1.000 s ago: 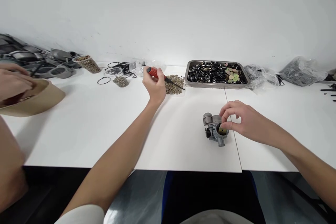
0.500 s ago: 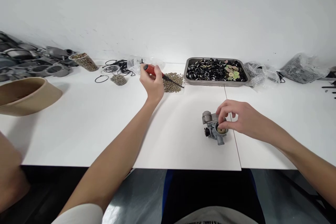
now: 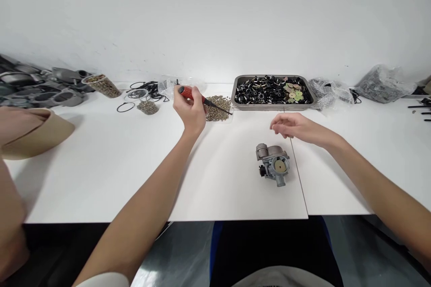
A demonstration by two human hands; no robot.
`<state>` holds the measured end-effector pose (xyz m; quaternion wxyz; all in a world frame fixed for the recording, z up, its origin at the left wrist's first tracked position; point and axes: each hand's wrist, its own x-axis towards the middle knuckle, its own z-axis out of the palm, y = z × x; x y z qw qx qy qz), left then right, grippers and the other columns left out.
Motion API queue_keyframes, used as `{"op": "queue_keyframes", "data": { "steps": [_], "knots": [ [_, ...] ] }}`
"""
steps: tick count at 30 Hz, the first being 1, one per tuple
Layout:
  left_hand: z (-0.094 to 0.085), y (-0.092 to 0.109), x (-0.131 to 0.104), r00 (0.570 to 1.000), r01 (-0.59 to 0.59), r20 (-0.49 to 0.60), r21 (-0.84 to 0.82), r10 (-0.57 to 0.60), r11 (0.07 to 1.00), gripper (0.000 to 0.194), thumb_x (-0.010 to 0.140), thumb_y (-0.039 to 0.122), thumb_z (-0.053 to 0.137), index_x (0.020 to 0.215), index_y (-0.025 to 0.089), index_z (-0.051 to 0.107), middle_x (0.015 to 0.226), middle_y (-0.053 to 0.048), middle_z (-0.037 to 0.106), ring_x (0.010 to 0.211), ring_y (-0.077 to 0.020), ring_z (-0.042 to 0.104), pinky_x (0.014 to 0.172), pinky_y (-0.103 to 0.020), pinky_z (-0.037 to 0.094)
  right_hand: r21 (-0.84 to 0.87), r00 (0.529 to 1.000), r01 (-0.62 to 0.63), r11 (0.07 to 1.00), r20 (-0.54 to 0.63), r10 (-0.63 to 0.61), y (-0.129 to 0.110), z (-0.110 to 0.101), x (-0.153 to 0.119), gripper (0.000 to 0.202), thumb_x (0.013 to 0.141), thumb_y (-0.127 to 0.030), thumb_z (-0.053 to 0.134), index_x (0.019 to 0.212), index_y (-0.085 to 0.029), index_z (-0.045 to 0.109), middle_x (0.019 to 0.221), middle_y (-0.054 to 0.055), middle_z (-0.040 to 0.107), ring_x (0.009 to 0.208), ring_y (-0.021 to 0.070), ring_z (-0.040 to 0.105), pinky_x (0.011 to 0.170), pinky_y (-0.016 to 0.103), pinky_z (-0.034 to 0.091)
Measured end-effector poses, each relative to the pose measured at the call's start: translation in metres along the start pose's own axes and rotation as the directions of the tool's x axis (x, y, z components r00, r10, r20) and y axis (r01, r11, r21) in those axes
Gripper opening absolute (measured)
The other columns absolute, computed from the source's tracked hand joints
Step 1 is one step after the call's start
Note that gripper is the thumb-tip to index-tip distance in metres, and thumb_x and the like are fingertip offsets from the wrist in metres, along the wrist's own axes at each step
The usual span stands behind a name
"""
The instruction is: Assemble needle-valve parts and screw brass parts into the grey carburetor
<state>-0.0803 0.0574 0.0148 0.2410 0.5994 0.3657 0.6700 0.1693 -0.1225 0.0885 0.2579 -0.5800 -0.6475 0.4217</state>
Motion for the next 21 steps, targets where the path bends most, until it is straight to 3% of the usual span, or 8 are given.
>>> {"op": "queue_keyframes", "data": {
  "steps": [3, 6, 16, 21],
  "knots": [
    [0.003, 0.008, -0.002, 0.999, 0.033, -0.02, -0.074, -0.035, 0.997, 0.03, 0.091, 0.046, 0.054, 0.085, 0.021, 0.038, 0.065, 0.005, 0.046, 0.044, -0.0068, 0.046, 0.035, -0.021, 0.036, 0.057, 0.968, 0.063, 0.996, -0.245, -0.047, 0.03, 0.009, 0.012, 0.032, 0.087, -0.048, 0.057, 0.093, -0.017, 0.061, 0.088, 0.005, 0.062, 0.072, 0.0143, 0.053, 0.067, 0.029, 0.043],
    [0.003, 0.015, -0.001, 1.0, 0.01, -0.021, -0.076, -0.012, 0.997, 0.033, 0.089, 0.05, 0.057, 0.086, 0.022, 0.04, 0.065, 0.004, 0.047, 0.046, -0.0084, 0.048, 0.038, -0.024, 0.039, 0.011, 0.937, 0.08, 0.997, -0.343, -0.072, 0.05, 0.022, 0.017, 0.026, 0.088, -0.043, 0.056, 0.091, -0.017, 0.062, 0.084, 0.004, 0.062, 0.073, 0.0153, 0.054, 0.069, 0.031, 0.043],
    [-0.003, 0.061, 0.004, 0.991, -0.107, -0.101, -0.177, 0.09, 0.978, 0.041, 0.085, 0.055, 0.064, 0.078, 0.022, 0.04, 0.056, 0.005, 0.039, 0.052, -0.012, 0.056, 0.038, -0.021, 0.038, -0.134, 0.91, 0.15, 0.98, -0.369, -0.19, 0.059, 0.043, 0.012, 0.017, 0.093, -0.032, 0.051, 0.087, -0.019, 0.059, 0.078, 0.001, 0.06, 0.063, 0.0122, 0.047, 0.061, 0.028, 0.038],
    [0.003, 0.061, -0.008, 0.985, -0.169, -0.038, -0.132, 0.166, 0.977, 0.036, 0.086, 0.052, 0.063, 0.084, 0.021, 0.044, 0.061, 0.004, 0.049, 0.051, -0.0122, 0.056, 0.036, -0.023, 0.04, -0.109, 0.911, 0.157, 0.982, -0.368, -0.187, 0.059, 0.045, 0.012, 0.015, 0.092, -0.03, 0.051, 0.086, -0.019, 0.059, 0.079, 0.002, 0.06, 0.066, 0.0126, 0.049, 0.061, 0.028, 0.04]
  ]
}}
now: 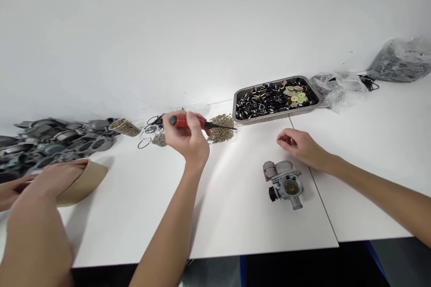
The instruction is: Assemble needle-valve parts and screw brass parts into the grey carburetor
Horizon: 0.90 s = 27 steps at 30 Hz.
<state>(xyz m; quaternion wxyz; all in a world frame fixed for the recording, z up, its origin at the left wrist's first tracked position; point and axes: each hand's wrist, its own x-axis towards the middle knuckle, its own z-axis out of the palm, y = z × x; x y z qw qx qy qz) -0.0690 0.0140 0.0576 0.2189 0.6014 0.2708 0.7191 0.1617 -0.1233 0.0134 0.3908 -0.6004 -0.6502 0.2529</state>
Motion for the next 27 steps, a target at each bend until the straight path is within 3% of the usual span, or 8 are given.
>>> {"op": "queue_keyframes", "data": {
  "steps": [5, 10, 23, 27],
  "knots": [
    [-0.004, -0.019, -0.009, 0.993, 0.021, 0.113, 0.168, -0.04, 0.986, 0.033, 0.086, 0.048, 0.06, 0.084, 0.02, 0.044, 0.067, 0.004, 0.051, 0.051, -0.0091, 0.055, 0.038, -0.02, 0.04, -0.018, 0.999, 0.007, 1.0, 0.035, -0.006, -0.001, 0.0, -0.002, 0.016, 0.093, -0.031, 0.05, 0.088, -0.019, 0.059, 0.083, 0.004, 0.061, 0.069, 0.0143, 0.051, 0.064, 0.03, 0.042],
    [-0.006, -0.027, -0.011, 0.985, 0.079, 0.132, 0.237, -0.112, 0.968, 0.031, 0.088, 0.048, 0.057, 0.085, 0.02, 0.044, 0.07, 0.003, 0.053, 0.052, -0.0091, 0.054, 0.04, -0.021, 0.042, -0.042, 0.998, 0.018, 0.999, 0.057, -0.016, -0.002, -0.001, -0.004, 0.016, 0.093, -0.03, 0.048, 0.089, -0.019, 0.059, 0.086, 0.005, 0.062, 0.073, 0.016, 0.053, 0.068, 0.033, 0.043],
    [-0.004, -0.007, -0.004, 0.998, -0.01, 0.069, 0.136, 0.001, 0.991, 0.021, 0.088, 0.039, 0.057, 0.087, 0.022, 0.044, 0.064, 0.004, 0.051, 0.051, -0.0126, 0.056, 0.041, -0.026, 0.046, -0.057, 0.997, 0.019, 0.998, 0.07, -0.015, -0.006, 0.0, -0.002, 0.015, 0.093, -0.027, 0.046, 0.089, -0.018, 0.057, 0.088, 0.005, 0.06, 0.077, 0.0167, 0.052, 0.071, 0.033, 0.042],
    [-0.003, -0.007, -0.008, 0.994, -0.032, 0.111, 0.179, 0.012, 0.983, 0.021, 0.086, 0.037, 0.06, 0.086, 0.02, 0.046, 0.065, 0.003, 0.053, 0.049, -0.0111, 0.056, 0.041, -0.024, 0.046, -0.054, 0.998, 0.031, 0.998, 0.06, -0.027, -0.006, 0.001, -0.002, 0.014, 0.093, -0.027, 0.046, 0.089, -0.018, 0.057, 0.089, 0.005, 0.06, 0.077, 0.0168, 0.052, 0.072, 0.033, 0.042]
  ]
}}
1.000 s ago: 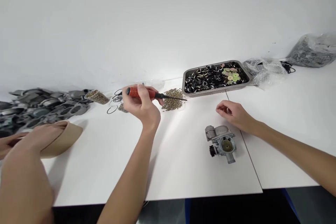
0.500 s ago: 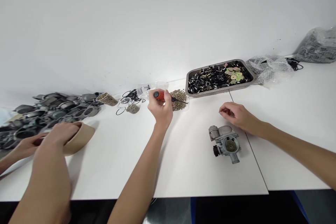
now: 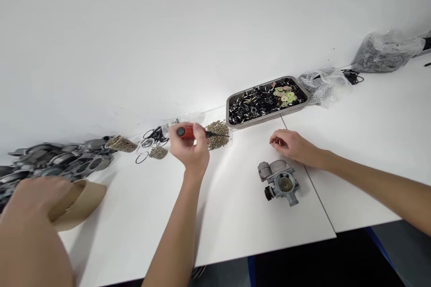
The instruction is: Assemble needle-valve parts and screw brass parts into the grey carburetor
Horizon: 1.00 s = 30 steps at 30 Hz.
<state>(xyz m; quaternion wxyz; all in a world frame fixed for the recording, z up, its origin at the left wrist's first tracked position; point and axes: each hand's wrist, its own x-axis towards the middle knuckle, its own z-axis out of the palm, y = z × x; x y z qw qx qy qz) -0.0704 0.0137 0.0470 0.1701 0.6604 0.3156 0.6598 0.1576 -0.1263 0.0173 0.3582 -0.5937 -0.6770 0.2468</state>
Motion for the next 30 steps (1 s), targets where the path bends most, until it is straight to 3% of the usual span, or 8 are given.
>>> {"op": "queue_keyframes", "data": {
  "steps": [4, 11, 21, 30],
  "knots": [
    [0.001, -0.01, -0.004, 0.996, 0.053, 0.07, 0.077, -0.059, 0.996, 0.023, 0.086, 0.038, 0.06, 0.084, 0.019, 0.047, 0.065, 0.005, 0.052, 0.045, -0.0086, 0.052, 0.04, -0.022, 0.043, -0.002, 1.0, -0.011, 1.0, 0.015, 0.011, 0.0, -0.001, 0.0, 0.014, 0.093, -0.027, 0.046, 0.09, -0.019, 0.057, 0.09, 0.005, 0.061, 0.078, 0.0172, 0.052, 0.072, 0.033, 0.041],
    [0.001, -0.011, -0.005, 0.995, 0.075, 0.065, 0.07, -0.08, 0.995, 0.021, 0.087, 0.037, 0.058, 0.086, 0.02, 0.046, 0.068, 0.004, 0.054, 0.045, -0.0085, 0.052, 0.04, -0.022, 0.043, -0.003, 1.0, 0.001, 1.0, 0.017, -0.001, 0.001, -0.001, -0.001, 0.015, 0.093, -0.027, 0.046, 0.091, -0.019, 0.058, 0.088, 0.005, 0.06, 0.078, 0.0176, 0.052, 0.072, 0.034, 0.042],
    [0.004, 0.024, -0.003, 1.0, 0.008, 0.003, -0.056, -0.008, 0.998, 0.016, 0.085, 0.03, 0.061, 0.085, 0.022, 0.048, 0.064, 0.003, 0.055, 0.05, -0.0143, 0.057, 0.039, -0.029, 0.048, -0.017, 1.0, 0.01, 1.0, -0.023, -0.01, 0.002, 0.002, 0.002, 0.012, 0.092, -0.022, 0.048, 0.089, -0.018, 0.059, 0.093, 0.007, 0.06, 0.086, 0.0191, 0.054, 0.078, 0.034, 0.044],
    [0.02, 0.055, -0.023, 0.99, 0.134, 0.077, -0.217, -0.12, 0.967, 0.018, 0.086, 0.034, 0.061, 0.083, 0.023, 0.048, 0.065, 0.003, 0.057, 0.048, -0.0156, 0.058, 0.036, -0.031, 0.045, 0.037, 0.998, -0.043, 0.998, -0.042, 0.044, 0.003, 0.001, 0.005, 0.022, 0.084, -0.027, 0.067, 0.104, -0.019, 0.07, 0.104, 0.008, 0.06, 0.095, 0.0229, 0.058, 0.085, 0.039, 0.048]
  ]
}}
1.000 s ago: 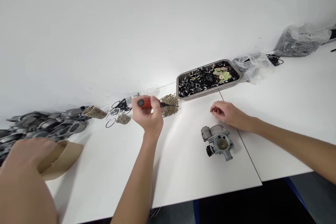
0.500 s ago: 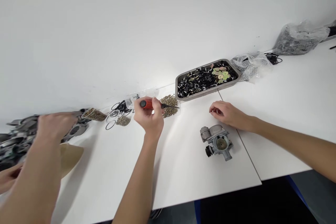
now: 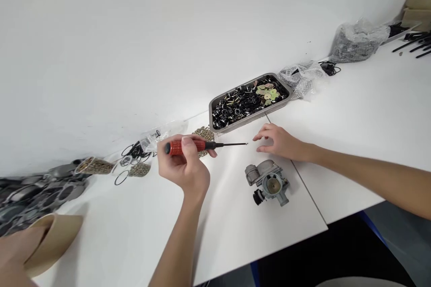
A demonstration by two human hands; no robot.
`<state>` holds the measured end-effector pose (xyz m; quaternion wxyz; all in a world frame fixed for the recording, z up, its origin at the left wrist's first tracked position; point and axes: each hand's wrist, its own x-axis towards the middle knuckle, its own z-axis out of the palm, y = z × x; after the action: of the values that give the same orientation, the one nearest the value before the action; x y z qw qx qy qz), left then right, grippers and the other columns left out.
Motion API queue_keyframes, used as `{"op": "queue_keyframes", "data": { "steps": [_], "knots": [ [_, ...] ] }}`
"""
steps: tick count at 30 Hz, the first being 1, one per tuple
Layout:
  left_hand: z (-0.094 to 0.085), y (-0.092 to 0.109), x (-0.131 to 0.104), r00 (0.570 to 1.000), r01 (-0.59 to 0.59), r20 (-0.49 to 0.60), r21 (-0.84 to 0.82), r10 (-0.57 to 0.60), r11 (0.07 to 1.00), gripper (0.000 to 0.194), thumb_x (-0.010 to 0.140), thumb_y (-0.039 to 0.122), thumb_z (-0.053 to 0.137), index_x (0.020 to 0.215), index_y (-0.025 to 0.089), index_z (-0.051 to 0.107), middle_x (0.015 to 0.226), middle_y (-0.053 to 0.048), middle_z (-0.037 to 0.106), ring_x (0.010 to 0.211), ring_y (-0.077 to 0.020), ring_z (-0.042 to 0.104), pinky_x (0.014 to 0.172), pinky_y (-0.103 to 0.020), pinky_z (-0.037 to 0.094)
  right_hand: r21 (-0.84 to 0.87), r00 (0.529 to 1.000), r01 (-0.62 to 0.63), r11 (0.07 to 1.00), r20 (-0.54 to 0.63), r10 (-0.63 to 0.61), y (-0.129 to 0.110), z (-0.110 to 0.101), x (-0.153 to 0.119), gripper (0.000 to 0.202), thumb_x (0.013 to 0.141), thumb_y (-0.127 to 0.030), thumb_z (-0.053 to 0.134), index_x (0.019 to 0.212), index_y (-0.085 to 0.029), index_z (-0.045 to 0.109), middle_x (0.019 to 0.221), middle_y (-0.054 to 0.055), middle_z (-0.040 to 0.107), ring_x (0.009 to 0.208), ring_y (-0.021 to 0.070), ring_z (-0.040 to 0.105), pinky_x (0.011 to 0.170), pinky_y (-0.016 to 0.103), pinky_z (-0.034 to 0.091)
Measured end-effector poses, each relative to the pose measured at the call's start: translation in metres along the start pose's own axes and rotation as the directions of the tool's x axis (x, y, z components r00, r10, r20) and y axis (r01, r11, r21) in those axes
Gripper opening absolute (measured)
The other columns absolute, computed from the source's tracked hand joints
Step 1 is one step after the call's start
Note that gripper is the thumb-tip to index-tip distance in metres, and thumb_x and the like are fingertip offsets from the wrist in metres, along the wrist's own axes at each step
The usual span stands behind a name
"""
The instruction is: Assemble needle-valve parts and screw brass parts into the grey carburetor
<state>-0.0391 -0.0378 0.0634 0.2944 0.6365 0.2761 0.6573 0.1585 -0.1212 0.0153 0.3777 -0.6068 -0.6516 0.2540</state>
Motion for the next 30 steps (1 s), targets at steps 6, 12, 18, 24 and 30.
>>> {"op": "queue_keyframes", "data": {
  "steps": [6, 12, 18, 24, 30],
  "knots": [
    [0.004, 0.008, -0.01, 0.999, 0.03, 0.044, -0.031, -0.029, 0.999, 0.02, 0.088, 0.037, 0.061, 0.083, 0.022, 0.049, 0.066, 0.003, 0.06, 0.045, -0.016, 0.058, 0.037, -0.031, 0.044, -0.005, 1.0, 0.014, 1.0, -0.007, -0.014, 0.006, 0.004, 0.004, 0.016, 0.077, -0.023, 0.076, 0.092, -0.021, 0.074, 0.106, 0.007, 0.061, 0.106, 0.0256, 0.057, 0.098, 0.044, 0.044],
    [0.005, 0.009, -0.012, 0.996, 0.012, 0.087, -0.014, -0.011, 1.0, 0.019, 0.09, 0.037, 0.059, 0.083, 0.022, 0.049, 0.068, 0.004, 0.06, 0.041, -0.0133, 0.055, 0.037, -0.03, 0.046, 0.046, 0.999, 0.033, 0.998, 0.005, -0.033, 0.009, 0.007, 0.005, 0.011, 0.077, -0.024, 0.078, 0.087, -0.021, 0.075, 0.103, 0.006, 0.062, 0.103, 0.023, 0.057, 0.096, 0.041, 0.045],
    [0.005, 0.009, -0.012, 0.996, 0.021, 0.082, -0.037, -0.018, 0.999, 0.018, 0.09, 0.035, 0.06, 0.083, 0.021, 0.05, 0.066, 0.003, 0.06, 0.047, -0.0159, 0.06, 0.037, -0.031, 0.047, 0.08, 1.0, 0.016, 0.997, -0.007, -0.015, 0.008, 0.007, 0.003, 0.003, 0.081, -0.024, 0.073, 0.08, -0.021, 0.075, 0.095, 0.005, 0.064, 0.092, 0.0198, 0.058, 0.081, 0.034, 0.047],
    [0.005, 0.009, -0.011, 0.996, 0.027, 0.085, -0.111, -0.018, 0.993, 0.02, 0.088, 0.035, 0.064, 0.082, 0.02, 0.052, 0.067, 0.002, 0.06, 0.049, -0.0157, 0.061, 0.037, -0.029, 0.048, 0.094, 1.0, 0.005, 0.996, -0.029, -0.002, 0.005, 0.008, 0.003, 0.003, 0.08, -0.02, 0.072, 0.08, -0.019, 0.075, 0.092, 0.005, 0.063, 0.086, 0.0171, 0.058, 0.074, 0.03, 0.045],
    [0.005, 0.01, -0.012, 0.997, 0.041, 0.071, -0.11, -0.033, 0.993, 0.021, 0.087, 0.036, 0.066, 0.081, 0.02, 0.053, 0.066, 0.002, 0.06, 0.051, -0.0166, 0.062, 0.036, -0.029, 0.048, 0.104, 1.0, 0.003, 0.995, -0.019, -0.001, 0.006, 0.008, 0.003, 0.002, 0.08, -0.02, 0.072, 0.08, -0.019, 0.074, 0.09, 0.004, 0.063, 0.083, 0.0158, 0.057, 0.074, 0.029, 0.045]
  ]
}}
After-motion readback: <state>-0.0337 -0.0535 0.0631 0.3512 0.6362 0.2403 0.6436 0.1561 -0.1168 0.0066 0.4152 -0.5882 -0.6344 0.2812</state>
